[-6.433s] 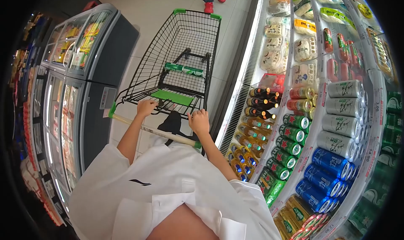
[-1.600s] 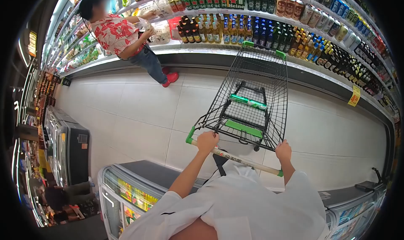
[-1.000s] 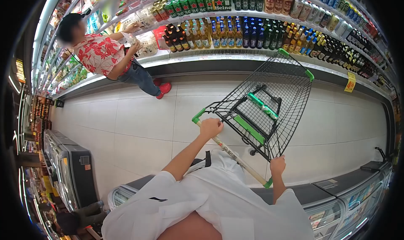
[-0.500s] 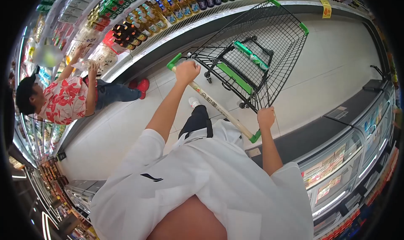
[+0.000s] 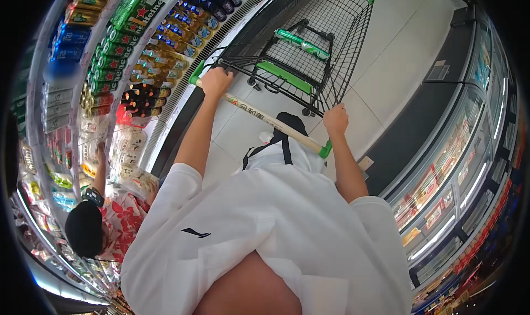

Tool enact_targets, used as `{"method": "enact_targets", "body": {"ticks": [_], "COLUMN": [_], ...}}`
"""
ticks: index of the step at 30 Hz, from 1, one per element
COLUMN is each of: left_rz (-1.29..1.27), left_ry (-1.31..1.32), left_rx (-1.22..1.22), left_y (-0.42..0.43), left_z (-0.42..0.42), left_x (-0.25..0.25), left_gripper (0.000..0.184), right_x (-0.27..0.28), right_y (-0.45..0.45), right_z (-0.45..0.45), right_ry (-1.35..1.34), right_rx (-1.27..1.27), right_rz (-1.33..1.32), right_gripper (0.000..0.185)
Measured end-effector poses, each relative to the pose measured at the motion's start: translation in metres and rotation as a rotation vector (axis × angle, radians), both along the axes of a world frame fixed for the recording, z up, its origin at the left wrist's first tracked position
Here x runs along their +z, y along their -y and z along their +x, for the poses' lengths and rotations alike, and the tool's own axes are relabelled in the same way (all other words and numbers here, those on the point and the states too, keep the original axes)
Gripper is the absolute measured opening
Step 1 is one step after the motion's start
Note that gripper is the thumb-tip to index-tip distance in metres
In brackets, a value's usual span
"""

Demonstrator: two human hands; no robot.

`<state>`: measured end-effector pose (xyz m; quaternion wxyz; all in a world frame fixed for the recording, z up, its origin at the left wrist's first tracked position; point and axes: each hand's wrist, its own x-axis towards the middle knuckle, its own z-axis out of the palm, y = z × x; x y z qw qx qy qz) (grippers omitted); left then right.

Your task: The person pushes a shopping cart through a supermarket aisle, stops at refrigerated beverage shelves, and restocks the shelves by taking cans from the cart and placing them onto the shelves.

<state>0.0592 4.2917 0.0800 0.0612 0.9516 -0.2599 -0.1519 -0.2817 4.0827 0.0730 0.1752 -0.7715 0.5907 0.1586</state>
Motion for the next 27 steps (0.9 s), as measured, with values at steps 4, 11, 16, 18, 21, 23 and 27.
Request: {"method": "enact_targets", "body": {"ticks": [4, 11, 16, 18, 21, 23, 27], "left_rz": [0.049, 0.022, -0.057, -0.141, -0.230, -0.355, -0.331], "left_ry": [-0.021, -0.071, -0.422, -1.049, -1.016, -0.867, -0.945], "left_rx": [-0.046, -0.010, 0.000, 0.233, 0.074, -0.193, -0.335], "left_y": [0.000, 0.001, -0.008, -0.007, 0.079, 0.147, 0.279], "left_z": [0.018, 0.016, 0.032, 0.062, 0.067, 0.070, 0.074], "left_x": [-0.005, -0.006, -0.012, -0.016, 0.012, -0.010, -0.138], "left_gripper": [0.040, 0.029, 0.032, 0.032, 0.031, 0.031, 0.030], "right_x": [-0.012, 0.009, 0.017, 0.015, 0.010, -0.003, -0.107], "right_y": [-0.002, 0.010, 0.025, 0.023, 0.050, 0.068, 0.105], "right_z": [0.016, 0.029, 0.036, 0.047, 0.054, 0.091, 0.155], "right_ry": [0.004, 0.000, -0.016, -0.087, 0.068, 0.334, 0.616], "right_rx": [-0.037, -0.066, -0.095, -0.172, 0.089, 0.007, -0.201], "right_rz": [-0.012, 0.006, 0.034, 0.065, -0.370, -0.440, 0.200], "right_gripper": [0.034, 0.031, 0.030, 0.029, 0.027, 0.029, 0.027]}}
